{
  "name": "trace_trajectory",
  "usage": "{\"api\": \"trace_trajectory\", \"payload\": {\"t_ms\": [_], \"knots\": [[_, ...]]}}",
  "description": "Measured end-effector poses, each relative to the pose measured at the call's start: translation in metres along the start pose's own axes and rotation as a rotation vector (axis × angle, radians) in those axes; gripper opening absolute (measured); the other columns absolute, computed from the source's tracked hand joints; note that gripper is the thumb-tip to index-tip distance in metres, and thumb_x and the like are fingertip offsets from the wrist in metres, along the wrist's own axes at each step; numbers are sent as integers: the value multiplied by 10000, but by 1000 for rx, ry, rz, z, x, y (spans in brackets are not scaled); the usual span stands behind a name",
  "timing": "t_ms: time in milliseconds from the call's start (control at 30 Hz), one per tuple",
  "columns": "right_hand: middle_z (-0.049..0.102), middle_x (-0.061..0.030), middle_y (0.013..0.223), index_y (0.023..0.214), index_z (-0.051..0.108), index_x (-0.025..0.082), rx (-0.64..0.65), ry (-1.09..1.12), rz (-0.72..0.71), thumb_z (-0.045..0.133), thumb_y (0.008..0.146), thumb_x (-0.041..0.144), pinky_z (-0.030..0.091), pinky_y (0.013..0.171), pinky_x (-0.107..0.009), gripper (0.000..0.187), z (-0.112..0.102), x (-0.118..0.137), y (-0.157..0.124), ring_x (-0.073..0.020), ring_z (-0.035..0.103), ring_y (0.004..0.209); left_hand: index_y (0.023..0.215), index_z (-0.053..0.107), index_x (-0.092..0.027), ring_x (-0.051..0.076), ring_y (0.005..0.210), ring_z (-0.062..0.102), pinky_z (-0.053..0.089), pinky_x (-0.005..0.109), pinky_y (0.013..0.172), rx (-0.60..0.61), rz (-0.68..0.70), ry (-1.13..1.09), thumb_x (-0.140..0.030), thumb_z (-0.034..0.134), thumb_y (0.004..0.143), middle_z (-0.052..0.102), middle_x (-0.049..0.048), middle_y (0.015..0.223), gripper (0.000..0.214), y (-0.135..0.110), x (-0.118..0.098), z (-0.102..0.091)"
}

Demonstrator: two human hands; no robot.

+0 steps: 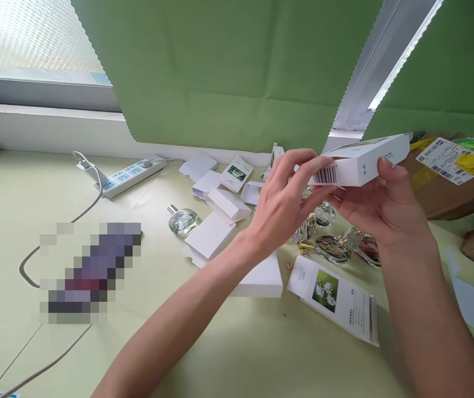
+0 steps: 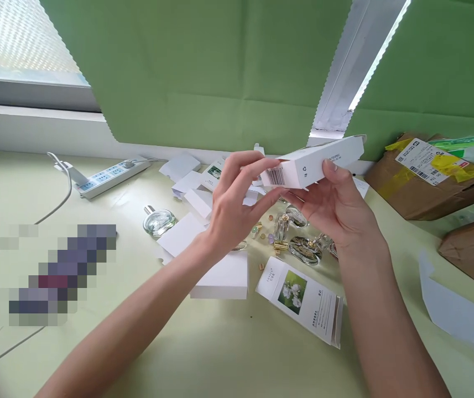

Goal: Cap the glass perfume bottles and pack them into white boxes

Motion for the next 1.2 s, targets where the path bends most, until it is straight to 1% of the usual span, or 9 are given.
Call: {"api": "trace_trajectory", "payload": {"t_ms": [100, 267, 400, 533, 600, 700, 833, 1000, 1200], "knots": [[697, 4, 1086, 919, 672, 286, -11, 11, -15, 631, 875, 306, 592, 821, -321, 64, 1, -1, 0, -178, 646, 1043, 1215, 510, -229, 192, 1075, 569, 536, 355, 825, -2, -16, 3, -362, 515, 971, 506, 73, 1142, 277, 1, 5, 2], [676, -1, 1074, 925, 664, 270, -50, 66, -2, 662, 844, 325, 589, 763, -328, 98, 6, -8, -1, -194, 633, 1027, 1060, 584, -199, 184, 973, 554, 517, 338, 790, -44, 2, -62, -314, 654, 886, 534, 65, 1037, 220, 5, 14, -2], [663, 14, 1061, 912, 655, 270, -41, 99, -31, 675, 826, 318, 590, 720, -329, 101, 14, -11, -1, -211, 633, 1028, 967, 546, -217, 157, 879, 560, 494, 323, 760, -129, 37, -34, -275, 638, 899, 557, 36, 972, 128, 5, 12, -5], [660, 6, 1038, 932, 651, 269, -46, 121, -34, 709, 785, 366, 591, 679, -308, 185, 17, -14, 1, -211, 635, 1012, 941, 494, -221, 158, 889, 585, 494, 326, 774, -185, 8, -9, -295, 657, 888, 611, 31, 979, 186, 2, 7, -5], [651, 3, 1049, 962, 647, 272, -99, 122, -29, 713, 783, 383, 599, 723, -309, 221, 15, -18, 2, -198, 625, 1021, 958, 494, -219, 156, 912, 600, 489, 324, 797, -153, -34, 7, -298, 664, 884, 642, 29, 1006, 201, 1, 8, -5], [636, 1, 1053, 930, 630, 279, -181, 92, -44, 733, 761, 393, 602, 810, -336, 230, 11, -23, 5, -193, 619, 1025, 1059, 530, -216, 157, 960, 608, 475, 312, 823, -25, -96, 36, -301, 671, 881, 678, 24, 1043, 243, 3, 11, -6], [624, 4, 987, 882, 602, 292, -205, 31, -73, 752, 732, 398, 594, 881, -354, 238, 9, -26, 7, -192, 618, 1017, 1162, 562, -227, 166, 1045, 586, 460, 314, 867, 116, -95, 41, -321, 652, 895, 689, 20, 1102, 298, 6, 16, -8], [621, 7, 1012, 898, 594, 308, -185, -5, -71, 728, 759, 434, 574, 940, -348, 230, 15, -28, 4, -182, 613, 1061, 1100, 583, -229, 168, 1007, 592, 441, 341, 878, 54, -71, 64, -318, 612, 921, 680, 19, 1060, 202, 7, 20, -9], [642, 3, 1089, 973, 605, 325, -149, -54, -55, 738, 714, 543, 591, 900, -362, 364, 19, -24, 2, -212, 604, 1114, 1120, 583, -212, 178, 1001, 548, 481, 334, 859, 2, -24, -4, -275, 630, 902, 630, 40, 1064, 233, 7, 15, -8]]}}
Point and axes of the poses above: each hand's wrist, its own y-axis towards the middle knuckle, its own z-axis out of the palm, x = y × z, the point moved 3 cm from there along y, towards the middle knuckle
